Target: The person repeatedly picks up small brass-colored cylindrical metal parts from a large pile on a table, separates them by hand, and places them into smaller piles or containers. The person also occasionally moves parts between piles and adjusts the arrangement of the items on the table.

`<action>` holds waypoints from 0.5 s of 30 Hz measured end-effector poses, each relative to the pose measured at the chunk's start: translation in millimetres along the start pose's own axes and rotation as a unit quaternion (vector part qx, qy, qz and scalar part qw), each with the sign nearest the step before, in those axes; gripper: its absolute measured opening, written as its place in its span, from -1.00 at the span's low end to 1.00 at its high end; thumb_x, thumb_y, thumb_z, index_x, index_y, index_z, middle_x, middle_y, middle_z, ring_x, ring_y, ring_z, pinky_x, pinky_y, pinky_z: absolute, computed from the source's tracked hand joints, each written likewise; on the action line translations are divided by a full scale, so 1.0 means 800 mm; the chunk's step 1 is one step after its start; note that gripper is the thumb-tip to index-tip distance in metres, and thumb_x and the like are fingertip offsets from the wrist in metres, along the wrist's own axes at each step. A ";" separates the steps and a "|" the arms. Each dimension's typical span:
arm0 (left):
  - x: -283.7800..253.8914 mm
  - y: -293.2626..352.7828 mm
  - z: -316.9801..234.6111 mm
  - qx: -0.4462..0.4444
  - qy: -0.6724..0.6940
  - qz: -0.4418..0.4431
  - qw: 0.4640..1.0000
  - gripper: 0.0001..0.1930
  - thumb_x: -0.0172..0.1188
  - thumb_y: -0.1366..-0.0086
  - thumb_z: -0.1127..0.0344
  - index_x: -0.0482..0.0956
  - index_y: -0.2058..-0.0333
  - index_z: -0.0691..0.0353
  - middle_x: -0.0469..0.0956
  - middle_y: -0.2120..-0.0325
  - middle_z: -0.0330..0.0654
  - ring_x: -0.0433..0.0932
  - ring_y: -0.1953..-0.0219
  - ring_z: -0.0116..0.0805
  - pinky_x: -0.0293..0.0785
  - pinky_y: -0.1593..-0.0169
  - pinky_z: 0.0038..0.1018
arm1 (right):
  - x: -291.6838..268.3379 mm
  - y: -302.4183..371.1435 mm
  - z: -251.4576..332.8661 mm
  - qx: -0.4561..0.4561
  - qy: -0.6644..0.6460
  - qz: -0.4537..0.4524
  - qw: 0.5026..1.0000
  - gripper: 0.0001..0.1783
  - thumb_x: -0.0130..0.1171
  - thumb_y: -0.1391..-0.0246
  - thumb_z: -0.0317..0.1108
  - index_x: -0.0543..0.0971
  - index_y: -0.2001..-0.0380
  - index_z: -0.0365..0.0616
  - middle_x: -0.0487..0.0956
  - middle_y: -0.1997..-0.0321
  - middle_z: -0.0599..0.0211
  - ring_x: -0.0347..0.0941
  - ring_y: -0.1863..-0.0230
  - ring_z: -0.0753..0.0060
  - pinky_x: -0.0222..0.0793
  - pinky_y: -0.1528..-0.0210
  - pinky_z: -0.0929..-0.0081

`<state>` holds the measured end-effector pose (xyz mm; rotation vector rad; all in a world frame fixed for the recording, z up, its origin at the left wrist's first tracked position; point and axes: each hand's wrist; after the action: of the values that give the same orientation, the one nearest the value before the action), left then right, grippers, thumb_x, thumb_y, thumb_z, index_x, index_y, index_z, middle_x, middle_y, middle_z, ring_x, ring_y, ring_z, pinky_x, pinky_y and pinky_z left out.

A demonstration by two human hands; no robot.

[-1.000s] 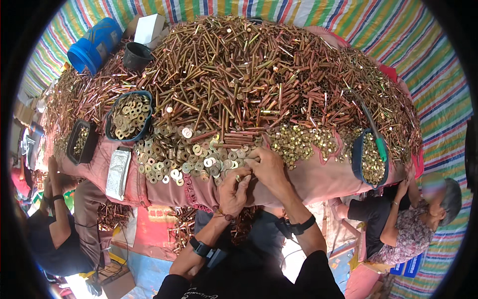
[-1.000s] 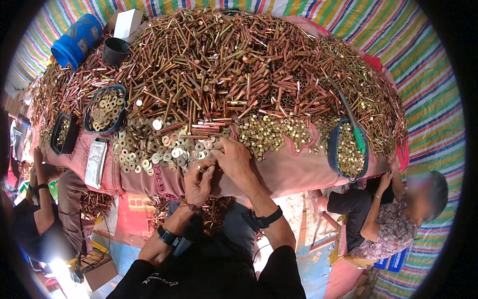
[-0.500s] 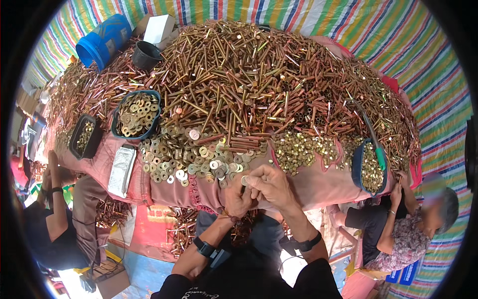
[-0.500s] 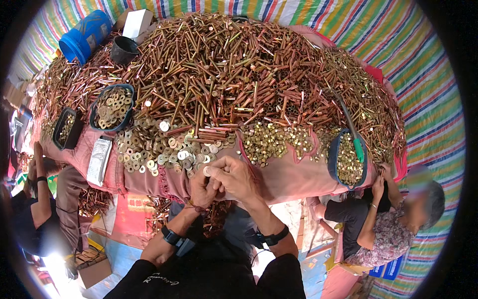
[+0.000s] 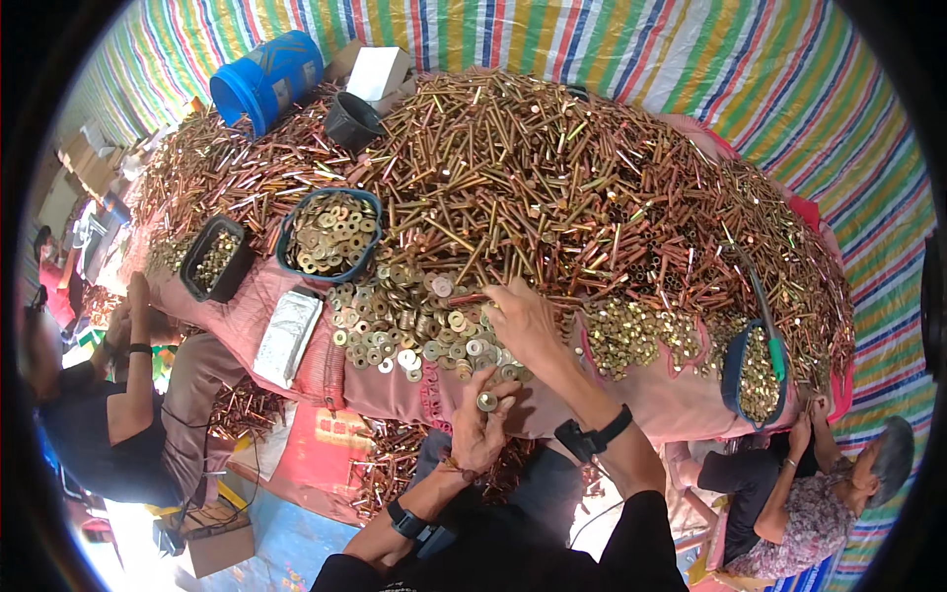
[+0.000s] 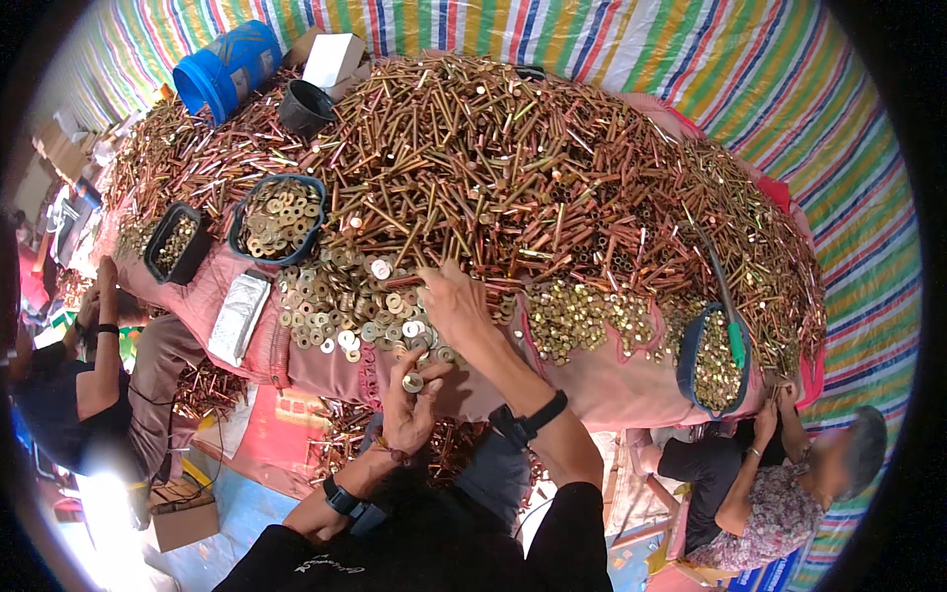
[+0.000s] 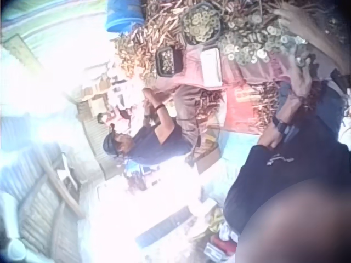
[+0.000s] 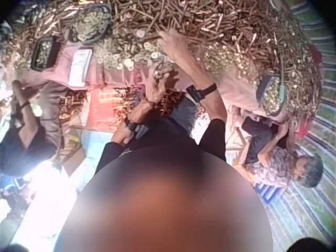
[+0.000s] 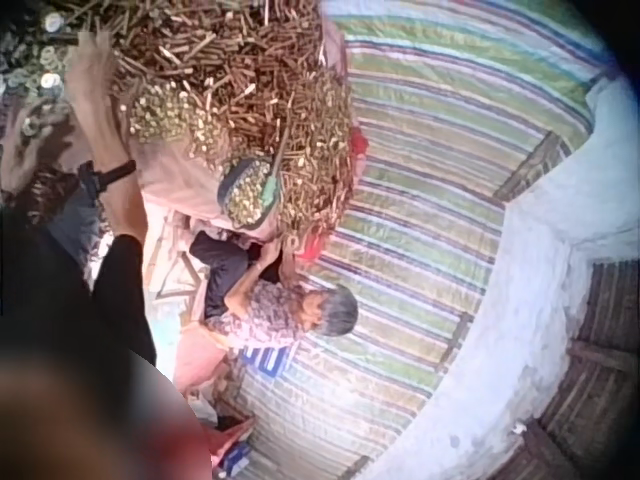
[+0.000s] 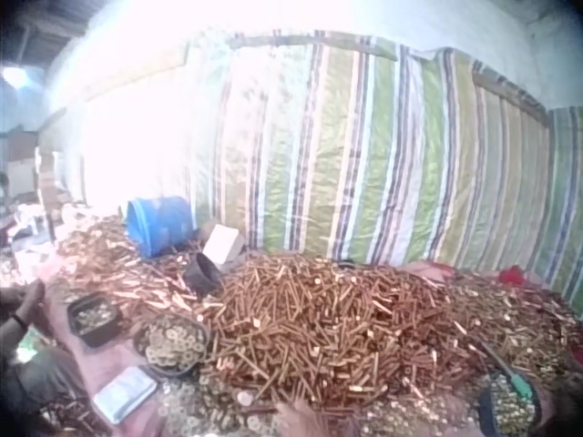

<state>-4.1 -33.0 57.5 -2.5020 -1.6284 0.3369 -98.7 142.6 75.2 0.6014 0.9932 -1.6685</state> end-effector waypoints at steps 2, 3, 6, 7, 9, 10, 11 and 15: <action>-0.004 0.002 0.000 0.002 -0.003 -0.005 1.000 -0.44 0.11 -0.53 0.48 0.16 -0.41 0.25 0.74 -0.01 0.04 0.73 -0.07 -0.12 0.58 -0.16 -0.29 | 0.011 -0.025 0.005 -0.024 0.063 0.053 0.996 -0.76 0.34 -0.21 -0.35 0.66 0.09 -0.18 0.52 0.18 -0.01 0.57 0.25 -0.19 0.48 0.19 -0.02; -0.005 0.002 0.001 0.017 -0.026 -0.010 0.999 -0.44 0.12 -0.53 0.48 0.15 -0.41 0.25 0.74 -0.01 0.04 0.72 -0.08 -0.12 0.58 -0.16 -0.29 | 0.015 -0.034 0.006 -0.034 0.096 0.078 0.992 -0.77 0.34 -0.21 -0.35 0.65 0.11 -0.19 0.51 0.16 -0.01 0.56 0.26 -0.19 0.48 0.19 -0.03; -0.002 0.002 0.003 0.004 -0.009 -0.012 1.000 -0.43 0.14 -0.53 0.48 0.15 -0.41 0.25 0.74 -0.01 0.03 0.72 -0.09 -0.13 0.58 -0.14 -0.29 | 0.014 -0.044 0.009 -0.076 0.089 0.035 0.993 -0.80 0.33 -0.21 -0.34 0.63 0.20 -0.25 0.49 0.13 0.02 0.54 0.28 -0.18 0.48 0.17 -0.09; 0.000 0.003 0.003 0.007 -0.003 -0.015 1.000 -0.44 0.14 -0.53 0.48 0.16 -0.40 0.26 0.74 -0.01 0.03 0.72 -0.08 -0.13 0.59 -0.13 -0.30 | 0.009 -0.041 0.009 -0.070 0.077 0.029 0.994 -0.79 0.33 -0.21 -0.34 0.63 0.21 -0.26 0.49 0.13 0.03 0.54 0.28 -0.18 0.48 0.16 -0.11; 0.005 -0.003 0.006 0.019 -0.010 -0.008 1.000 -0.44 0.15 -0.53 0.48 0.16 -0.40 0.25 0.75 0.01 0.02 0.74 -0.03 -0.12 0.61 -0.10 -0.31 | -0.017 -0.025 0.006 -0.061 0.013 -0.039 0.997 -0.80 0.32 -0.24 -0.38 0.65 0.15 -0.29 0.62 0.14 0.06 0.63 0.27 0.07 0.54 0.20 0.16; 0.009 -0.007 0.008 0.040 -0.029 -0.007 0.999 -0.45 0.15 -0.53 0.48 0.17 -0.39 0.25 0.75 0.02 0.01 0.75 0.00 -0.12 0.62 -0.08 -0.32 | -0.038 -0.012 0.003 -0.016 -0.052 -0.036 0.998 -0.79 0.32 -0.26 -0.38 0.66 0.13 -0.30 0.65 0.15 0.10 0.64 0.27 0.18 0.54 0.21 0.26; 0.014 -0.011 0.009 0.041 -0.034 0.001 0.999 -0.45 0.16 -0.52 0.49 0.17 -0.39 0.26 0.75 0.02 0.01 0.75 0.01 -0.12 0.62 -0.07 -0.32 | -0.061 0.002 0.000 0.030 -0.117 -0.035 0.992 -0.78 0.32 -0.27 -0.38 0.66 0.11 -0.30 0.69 0.16 0.13 0.66 0.27 0.30 0.55 0.22 0.35; 0.050 -0.027 0.015 0.034 0.041 0.023 0.998 -0.46 0.17 -0.51 0.51 0.20 -0.37 0.28 0.75 0.07 -0.02 0.75 0.05 -0.17 0.62 -0.06 -0.34 | -0.156 0.067 -0.007 0.126 -0.234 -0.010 0.964 -0.78 0.32 -0.31 -0.37 0.70 0.09 -0.29 0.72 0.24 0.38 0.55 0.29 0.68 0.47 0.24 0.58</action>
<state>-10.8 11.9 46.3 -2.4724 -1.5051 0.2871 -8.7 207.6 154.2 0.3327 0.4522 -1.8553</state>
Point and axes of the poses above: each hand's wrist, its own y-axis away from the middle knuckle, its own x-axis out of the palm, z = x × y
